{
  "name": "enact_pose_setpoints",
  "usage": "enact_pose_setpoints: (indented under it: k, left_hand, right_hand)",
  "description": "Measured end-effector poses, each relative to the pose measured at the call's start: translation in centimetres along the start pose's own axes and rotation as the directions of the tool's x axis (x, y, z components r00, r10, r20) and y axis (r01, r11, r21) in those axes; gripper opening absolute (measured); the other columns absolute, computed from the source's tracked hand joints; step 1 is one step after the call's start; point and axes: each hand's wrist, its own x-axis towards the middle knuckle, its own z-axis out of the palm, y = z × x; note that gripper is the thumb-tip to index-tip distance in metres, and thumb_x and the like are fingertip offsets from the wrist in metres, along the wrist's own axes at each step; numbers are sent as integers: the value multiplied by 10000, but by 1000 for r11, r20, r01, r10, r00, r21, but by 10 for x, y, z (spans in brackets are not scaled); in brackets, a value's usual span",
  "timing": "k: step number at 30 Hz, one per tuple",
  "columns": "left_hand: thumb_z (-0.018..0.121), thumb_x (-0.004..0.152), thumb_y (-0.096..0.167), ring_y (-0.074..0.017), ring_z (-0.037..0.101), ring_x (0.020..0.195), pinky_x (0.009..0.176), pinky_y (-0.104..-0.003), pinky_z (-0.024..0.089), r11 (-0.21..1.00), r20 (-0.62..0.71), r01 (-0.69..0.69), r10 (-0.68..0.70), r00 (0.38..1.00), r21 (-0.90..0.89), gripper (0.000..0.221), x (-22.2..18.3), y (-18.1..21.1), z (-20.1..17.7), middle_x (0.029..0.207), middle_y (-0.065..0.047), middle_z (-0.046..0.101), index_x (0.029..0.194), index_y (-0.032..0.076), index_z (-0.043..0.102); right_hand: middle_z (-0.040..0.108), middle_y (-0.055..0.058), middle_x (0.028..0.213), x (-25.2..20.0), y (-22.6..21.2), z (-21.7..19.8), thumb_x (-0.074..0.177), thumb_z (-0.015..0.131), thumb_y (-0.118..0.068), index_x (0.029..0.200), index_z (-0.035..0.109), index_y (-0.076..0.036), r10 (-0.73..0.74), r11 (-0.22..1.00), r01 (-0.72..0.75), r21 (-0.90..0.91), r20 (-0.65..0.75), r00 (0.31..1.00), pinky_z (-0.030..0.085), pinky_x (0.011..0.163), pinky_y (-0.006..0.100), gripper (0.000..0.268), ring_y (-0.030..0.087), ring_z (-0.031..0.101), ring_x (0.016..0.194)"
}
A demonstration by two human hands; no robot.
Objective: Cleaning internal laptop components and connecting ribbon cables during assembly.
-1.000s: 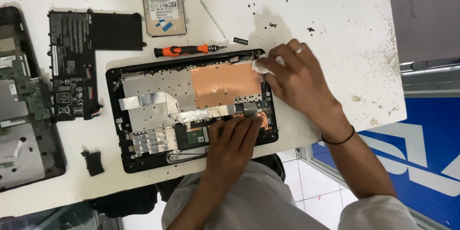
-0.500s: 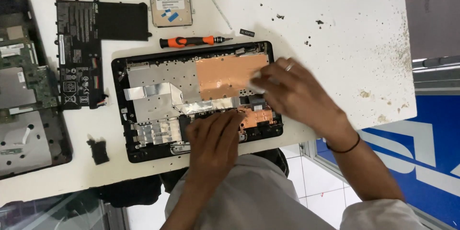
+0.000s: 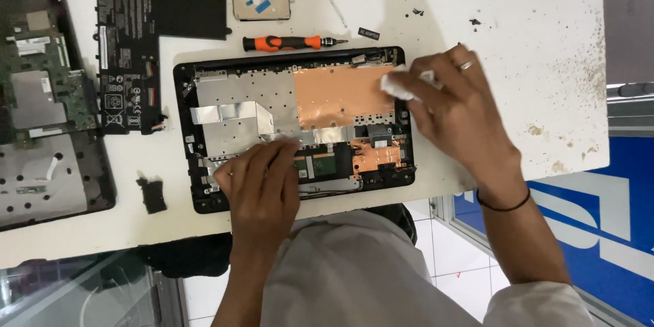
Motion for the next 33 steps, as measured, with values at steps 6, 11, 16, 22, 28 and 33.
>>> enact_pose_setpoints:
  k: [6, 11, 16, 22, 28, 33]
  left_hand:
    - [683, 997, -44, -241, 669, 1061, 911, -373, 381, 999, -33, 13, -12, 999, 37, 195, -5, -4, -6, 1140, -79, 746, 1150, 54, 751]
    - [667, 956, -111, -237, 686, 1001, 901, -378, 390, 999, -88, 44, -42, 995, 27, 244, -9, -12, -9, 1088, -70, 750, 1125, 37, 763]
    - [660, 956, -117, -234, 690, 987, 895, -358, 395, 998, -119, 63, -60, 991, 20, 220, -13, -13, -9, 1077, -68, 752, 1101, 18, 757]
    - [696, 950, -119, -227, 697, 990, 901, -361, 404, 998, -104, 58, -59, 993, -11, 208, -15, -15, -10, 1081, -79, 758, 1104, 12, 745]
    - [703, 972, -81, -229, 674, 985, 890, -364, 381, 997, -60, 51, -47, 997, 59, 209, -20, -16, -6, 1079, -51, 749, 1115, 58, 764]
    - [693, 970, -69, -231, 665, 987, 882, -360, 359, 998, -37, 15, -13, 999, 68, 204, -18, -13, -6, 1068, -60, 747, 1102, 59, 781]
  right_hand:
    - [710, 82, 1042, 12, -9, -4, 1008, 776, -12, 1153, 791, -29, -31, 999, 33, -25, 105, 994, 446, 778, 358, 146, 247, 580, 936]
    - [633, 126, 1106, -1, -1, -3, 975, 756, 94, 1238, 761, -21, -61, 997, 58, 58, 39, 997, 408, 945, 415, 287, 281, 526, 1027]
    - [650, 52, 1097, -10, 5, -2, 923, 737, 139, 1189, 787, -98, -71, 996, 74, -39, 74, 995, 458, 871, 363, 360, 231, 546, 1020]
    - [620, 94, 1073, -21, -8, -7, 950, 770, 54, 1209, 737, -77, -39, 999, 39, -3, 48, 998, 351, 861, 395, 292, 249, 503, 1019]
    - [623, 163, 1017, -57, -18, -23, 921, 683, 129, 1174, 749, -3, 130, 941, -126, 315, 8, 991, 405, 930, 434, 292, 298, 579, 988]
    - [602, 118, 1004, -72, -52, -12, 869, 678, 68, 1202, 746, -2, 352, 901, -343, 266, 15, 936, 457, 814, 376, 347, 270, 518, 981]
